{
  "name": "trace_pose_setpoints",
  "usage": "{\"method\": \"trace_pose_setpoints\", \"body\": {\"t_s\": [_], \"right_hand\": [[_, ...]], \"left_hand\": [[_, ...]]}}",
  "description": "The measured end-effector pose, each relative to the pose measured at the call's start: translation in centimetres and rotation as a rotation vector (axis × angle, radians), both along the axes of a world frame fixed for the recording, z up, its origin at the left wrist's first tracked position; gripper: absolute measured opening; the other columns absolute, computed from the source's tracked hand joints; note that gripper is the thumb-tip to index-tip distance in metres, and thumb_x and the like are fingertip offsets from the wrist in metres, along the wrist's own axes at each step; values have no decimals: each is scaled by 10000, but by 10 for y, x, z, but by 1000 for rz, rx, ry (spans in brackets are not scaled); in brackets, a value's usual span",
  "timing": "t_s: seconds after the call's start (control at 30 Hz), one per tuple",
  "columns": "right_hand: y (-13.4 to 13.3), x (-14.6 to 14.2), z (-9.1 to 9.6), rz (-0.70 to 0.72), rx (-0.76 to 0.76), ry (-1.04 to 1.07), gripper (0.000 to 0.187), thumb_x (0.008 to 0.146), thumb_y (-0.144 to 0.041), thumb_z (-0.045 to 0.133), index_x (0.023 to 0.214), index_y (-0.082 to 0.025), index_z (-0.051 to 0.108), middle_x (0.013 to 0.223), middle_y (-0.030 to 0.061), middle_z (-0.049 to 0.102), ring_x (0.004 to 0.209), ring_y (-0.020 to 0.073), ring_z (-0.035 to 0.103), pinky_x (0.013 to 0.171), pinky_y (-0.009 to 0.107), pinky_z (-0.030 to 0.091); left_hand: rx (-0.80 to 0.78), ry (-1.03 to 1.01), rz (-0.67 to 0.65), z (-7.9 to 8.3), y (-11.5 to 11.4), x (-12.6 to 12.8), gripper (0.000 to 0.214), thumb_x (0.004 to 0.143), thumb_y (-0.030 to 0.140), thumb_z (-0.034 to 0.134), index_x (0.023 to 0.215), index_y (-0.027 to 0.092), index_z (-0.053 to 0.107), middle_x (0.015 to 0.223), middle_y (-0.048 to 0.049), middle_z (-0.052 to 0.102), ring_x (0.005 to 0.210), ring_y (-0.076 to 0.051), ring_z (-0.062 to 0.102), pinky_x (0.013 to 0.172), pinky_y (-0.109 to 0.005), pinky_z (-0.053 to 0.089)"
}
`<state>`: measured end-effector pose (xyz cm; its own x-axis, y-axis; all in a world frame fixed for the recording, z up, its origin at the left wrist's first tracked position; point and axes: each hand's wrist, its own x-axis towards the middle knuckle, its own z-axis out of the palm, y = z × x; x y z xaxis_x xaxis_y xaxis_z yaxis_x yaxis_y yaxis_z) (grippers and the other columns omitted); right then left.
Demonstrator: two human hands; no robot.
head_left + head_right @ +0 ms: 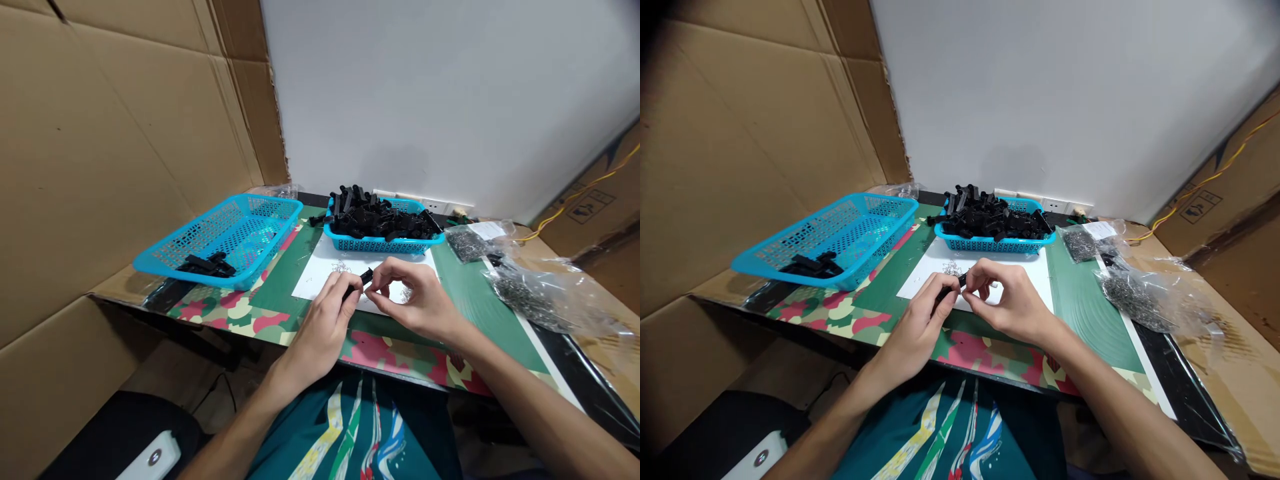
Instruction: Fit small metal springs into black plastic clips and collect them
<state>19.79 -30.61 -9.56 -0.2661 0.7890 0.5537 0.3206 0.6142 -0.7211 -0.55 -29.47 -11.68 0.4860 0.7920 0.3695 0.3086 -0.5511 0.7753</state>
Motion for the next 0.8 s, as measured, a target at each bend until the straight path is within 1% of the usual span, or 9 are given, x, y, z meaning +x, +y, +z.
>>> {"method": "trace_pose_setpoints", "body": {"t_s": [0.13,0.33,0.43,0.5,0.6,0.7,0.8], "right_hand": [[0,0,1,1,-51,-20,38,947,-175,686,926,-196,711,873,25,726,744,152,639,703,290,536],[2,-2,0,-31,-129,-36,116,971,-253,681,926,-197,772,862,35,766,731,164,652,676,296,535],[2,-3,-1,-28,-135,-26,109,953,-237,684,911,-192,774,833,33,764,712,163,655,653,288,533],[0,-4,-1,-34,-89,-23,92,926,-194,685,881,-193,766,793,22,757,686,158,657,640,284,528],[-2,-4,-1,-86,71,-29,111,876,-130,683,803,-199,729,717,3,727,628,148,642,605,284,510],[-3,-5,-2,-153,247,-75,142,857,-108,675,753,-204,680,677,6,692,594,150,619,571,294,493],[-4,-6,-5,-201,375,-151,167,886,-119,664,749,-215,665,706,26,703,615,161,637,561,301,498]], "left_hand": [[-6,-27,6,0,1,-1,180,1137,308,397,1083,238,553,1065,-21,574,1049,-181,573,940,-296,433],[-19,-62,23,0,2,-1,170,1134,314,414,1074,236,552,1054,-16,574,1032,-176,575,937,-287,428],[-32,-69,13,1,1,-1,175,1132,318,425,1065,235,564,1059,-17,582,1044,-178,577,940,-289,428],[-51,-81,4,2,0,-2,195,1131,326,421,1093,234,588,1084,-27,598,1073,-191,580,962,-302,428],[-110,-126,-4,3,-1,-4,283,1136,348,381,1196,240,636,1139,-51,621,1071,-215,585,956,-327,445],[-185,-189,-20,1,1,-7,331,1131,382,384,1274,252,652,1127,-60,623,962,-207,580,865,-319,469],[-250,-304,-51,-3,4,-8,319,1106,403,472,1362,257,595,1065,-53,612,849,-180,551,766,-292,471]]}}
